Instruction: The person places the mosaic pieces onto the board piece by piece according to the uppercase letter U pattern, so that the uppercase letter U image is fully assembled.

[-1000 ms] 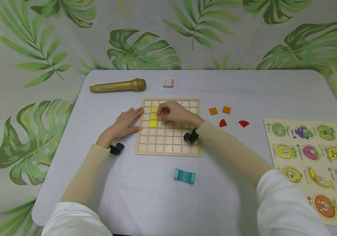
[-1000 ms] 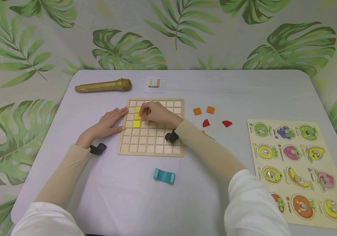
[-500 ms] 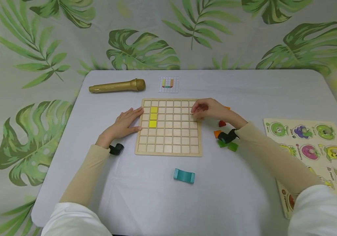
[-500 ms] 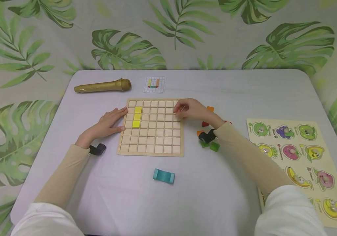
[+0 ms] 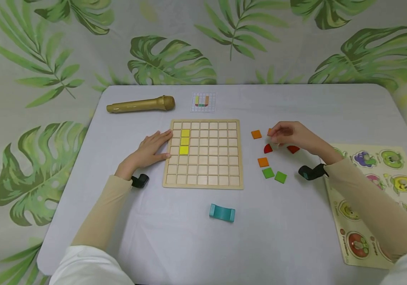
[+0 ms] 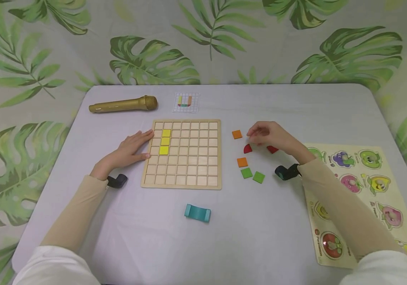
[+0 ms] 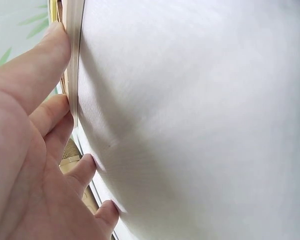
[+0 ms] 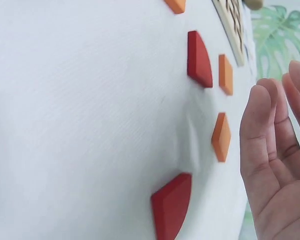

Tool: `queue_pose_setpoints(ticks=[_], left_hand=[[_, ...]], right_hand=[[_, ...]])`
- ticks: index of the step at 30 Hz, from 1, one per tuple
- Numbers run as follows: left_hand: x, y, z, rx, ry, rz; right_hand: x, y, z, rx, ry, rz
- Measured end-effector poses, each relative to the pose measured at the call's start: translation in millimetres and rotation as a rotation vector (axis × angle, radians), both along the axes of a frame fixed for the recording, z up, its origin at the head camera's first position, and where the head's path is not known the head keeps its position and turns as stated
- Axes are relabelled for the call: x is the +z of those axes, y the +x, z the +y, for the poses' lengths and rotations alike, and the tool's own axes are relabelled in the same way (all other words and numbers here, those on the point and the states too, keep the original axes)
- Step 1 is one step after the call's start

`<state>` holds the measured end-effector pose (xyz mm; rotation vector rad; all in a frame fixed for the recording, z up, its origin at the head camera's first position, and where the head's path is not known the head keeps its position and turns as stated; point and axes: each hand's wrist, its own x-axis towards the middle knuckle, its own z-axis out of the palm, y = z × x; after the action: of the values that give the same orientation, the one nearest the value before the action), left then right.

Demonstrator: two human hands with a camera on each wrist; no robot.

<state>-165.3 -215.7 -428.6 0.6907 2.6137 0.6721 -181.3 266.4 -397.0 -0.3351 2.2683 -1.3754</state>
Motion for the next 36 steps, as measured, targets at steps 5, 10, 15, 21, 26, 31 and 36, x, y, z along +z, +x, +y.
queue_pose_setpoints(ticks=[5,10,15,21,26,31,36], left_hand=[[-0.6,0.6,-0.6,0.007,-0.002,-0.003],[-0.6,1.1,-0.6,0.007,0.006,0.000],[-0.6,2.0,-0.4,0.007,0.015,0.002],[0.3,2.1,0.4,0.003,0.010,0.006],[1.9,1.6,1.1,0.000,0.006,0.004],[2.9,1.4,1.3,0.000,0.005,0.002],[3.4,1.5,0.8,-0.006,0.007,0.005]], right_hand=[[-2.3,3.8,7.1,-0.001,-0.009,0.006],[-6.6,4.2,5.0,0.084,-0.002,0.067],[-13.1,1.8,1.8,0.153,0.063,0.132],[-18.3,0.3,-4.4,0.145,0.152,0.171],[-20.7,0.2,-9.4,0.149,0.215,0.219],[-19.0,0.5,-13.2,0.165,0.254,0.238],[-16.7,-0.5,-14.5,0.190,0.250,0.236]])
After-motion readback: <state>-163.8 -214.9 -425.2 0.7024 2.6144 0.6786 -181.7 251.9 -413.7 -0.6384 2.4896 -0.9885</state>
